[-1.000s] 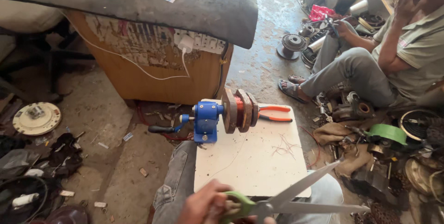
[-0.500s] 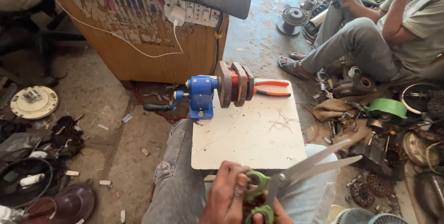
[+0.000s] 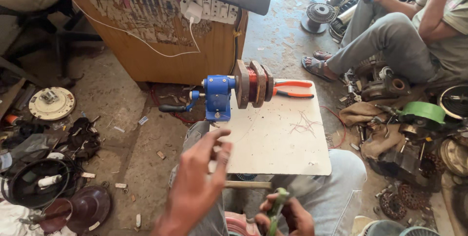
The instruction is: The person operates a manual wire winding machine to wrap copper wire around a motor stator core. They use a hand crank to rotate the core and a pair of pliers to adjust the wire tension and position. The person then removes the wound stator from the machine and inspects the copper coil.
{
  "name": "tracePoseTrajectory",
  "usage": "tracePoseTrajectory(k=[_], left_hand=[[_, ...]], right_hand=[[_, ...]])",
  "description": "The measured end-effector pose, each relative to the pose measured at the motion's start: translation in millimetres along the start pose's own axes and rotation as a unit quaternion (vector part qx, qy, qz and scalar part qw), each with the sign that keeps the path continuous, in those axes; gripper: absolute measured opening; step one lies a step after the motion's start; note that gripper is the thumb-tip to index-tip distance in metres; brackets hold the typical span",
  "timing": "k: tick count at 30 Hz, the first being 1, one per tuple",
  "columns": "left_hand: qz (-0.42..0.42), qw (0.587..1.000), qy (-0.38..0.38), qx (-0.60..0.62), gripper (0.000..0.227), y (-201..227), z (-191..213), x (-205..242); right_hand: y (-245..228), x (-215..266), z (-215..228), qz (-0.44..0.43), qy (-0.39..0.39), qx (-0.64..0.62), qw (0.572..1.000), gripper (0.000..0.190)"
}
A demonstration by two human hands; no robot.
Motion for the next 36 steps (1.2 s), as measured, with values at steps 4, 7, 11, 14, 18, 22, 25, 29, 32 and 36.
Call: tracePoseTrajectory(k=[4, 7, 11, 14, 18, 22, 25, 29, 32, 36], left_hand=[[-0.093, 0.991, 0.094, -0.015, 0.018, -13.5, 3.4, 1.4], [-0.055, 0.994, 0.095, 0.000, 0.016, -19.7, 5.1, 1.7], [-0.072, 0.991, 0.111, -0.005, 0.013, -22.2, 2.8, 0.1], [-0.074, 0.990, 0.117, -0.014, 0.012, -25.4, 1.4, -0.9], [-0.075, 0.989, 0.127, 0.006, 0.011, -29.0, 1.4, -2.5], [-0.052, 0.992, 0.113, 0.003, 0.012, -30.4, 2.7, -4.0], [-0.060, 0.992, 0.112, 0.009, 0.013, -28.8, 3.9, -5.3], [-0.043, 0.993, 0.110, 0.020, 0.012, -34.2, 3.0, -3.9], [-0.048, 0.994, 0.064, 0.071, 0.013, -58.5, -9.2, 8.3], [-0.190, 0.972, -0.052, 0.125, 0.021, -127.5, -74.3, 44.2]], right_hand=[[-19.0, -14.3, -0.7, -0.026, -0.124, 0.163, 0.979, 0.049], [-27.3, -21.9, -13.4, -0.070, -0.179, 0.160, 0.968, 0.046], [-43.4, -34.5, -34.9, -0.129, -0.200, 0.146, 0.960, 0.044], [-58.1, -47.3, -49.2, -0.136, -0.206, 0.107, 0.963, 0.041], [-67.7, -61.9, -61.8, -0.150, -0.218, 0.079, 0.961, 0.033], [-66.3, -70.0, -67.7, -0.170, -0.206, 0.061, 0.962, 0.027], [-67.0, -72.8, -66.6, -0.174, -0.190, 0.098, 0.961, 0.025], [-61.0, -64.2, -61.3, -0.176, -0.169, 0.099, 0.965, 0.025], [-55.0, -58.4, -41.0, -0.155, -0.155, 0.136, 0.966, 0.027], [-72.2, -58.8, 4.5, -0.108, -0.157, 0.241, 0.952, 0.035]])
Point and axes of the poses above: each hand's wrist, its own x-axis away from the middle knuckle, its own z-axis out of the back of the hand, y = z × x, the point moved 1 cm from there along -x, towards the middle knuckle, and after that the axes turned 7 degrees about -x, right-handed, at the moved point
